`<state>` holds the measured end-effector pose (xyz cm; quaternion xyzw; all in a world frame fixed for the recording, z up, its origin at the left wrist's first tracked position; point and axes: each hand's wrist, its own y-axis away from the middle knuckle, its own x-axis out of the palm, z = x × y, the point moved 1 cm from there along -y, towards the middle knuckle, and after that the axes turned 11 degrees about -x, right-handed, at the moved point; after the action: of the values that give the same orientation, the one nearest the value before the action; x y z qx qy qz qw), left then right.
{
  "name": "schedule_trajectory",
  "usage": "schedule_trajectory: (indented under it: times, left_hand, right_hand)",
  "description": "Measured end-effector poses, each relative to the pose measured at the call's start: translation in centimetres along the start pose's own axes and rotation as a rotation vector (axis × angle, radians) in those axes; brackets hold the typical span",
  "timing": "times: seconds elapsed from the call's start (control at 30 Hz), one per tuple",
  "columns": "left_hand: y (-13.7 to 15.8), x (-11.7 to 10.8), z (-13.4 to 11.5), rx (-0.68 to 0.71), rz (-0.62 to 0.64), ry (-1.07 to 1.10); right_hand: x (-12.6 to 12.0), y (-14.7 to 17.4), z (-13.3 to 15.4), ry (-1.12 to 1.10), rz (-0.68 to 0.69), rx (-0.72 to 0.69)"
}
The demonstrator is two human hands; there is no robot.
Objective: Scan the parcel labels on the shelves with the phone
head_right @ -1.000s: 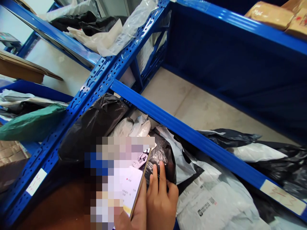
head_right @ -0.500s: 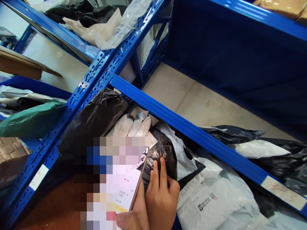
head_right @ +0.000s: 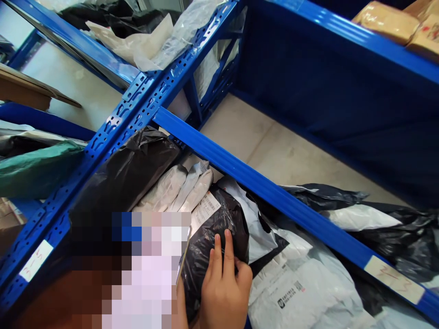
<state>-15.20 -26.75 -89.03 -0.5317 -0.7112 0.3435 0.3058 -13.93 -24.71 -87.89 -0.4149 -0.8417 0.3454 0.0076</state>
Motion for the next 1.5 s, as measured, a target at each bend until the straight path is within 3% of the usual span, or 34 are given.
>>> schedule_trajectory:
  times: [0.23,0.37,0.53,0.7,0.93,1.13,1.5]
  left_hand:
    - [0.3,0.7,0.2,0.017,0.048,0.075]
    - [0.4,0.7,0.2,0.013,0.057,0.079]
    - [0.3,0.8,0.3,0.004,0.077,0.087]
    - [0.2,0.9,0.3,-0.004,0.100,0.097]
    - [0.1,0.9,0.3,0.005,0.111,0.082]
    - [0.5,1.0,0.2,-0.018,0.184,-0.013]
    - [0.7,1.6,0.3,-0.019,0.189,-0.105]
  right_hand:
    - [-0.1,-0.1,0.1,-0.130,0.000,0.118]
    - [0.3,0.0,0.3,-0.239,-0.080,0.253]
    - [1.5,0.4,1.2,-0.679,-0.291,0.439]
    - [1.8,0.7,1.4,-0.966,-0.429,0.453]
    - [2.1,1.0,0.9,-0.872,-0.343,0.447]
    - [1.2,0.9,1.8,-0.808,-0.278,0.523]
    - [-0.5,-0.2,2.3,-0.993,-0.293,0.540]
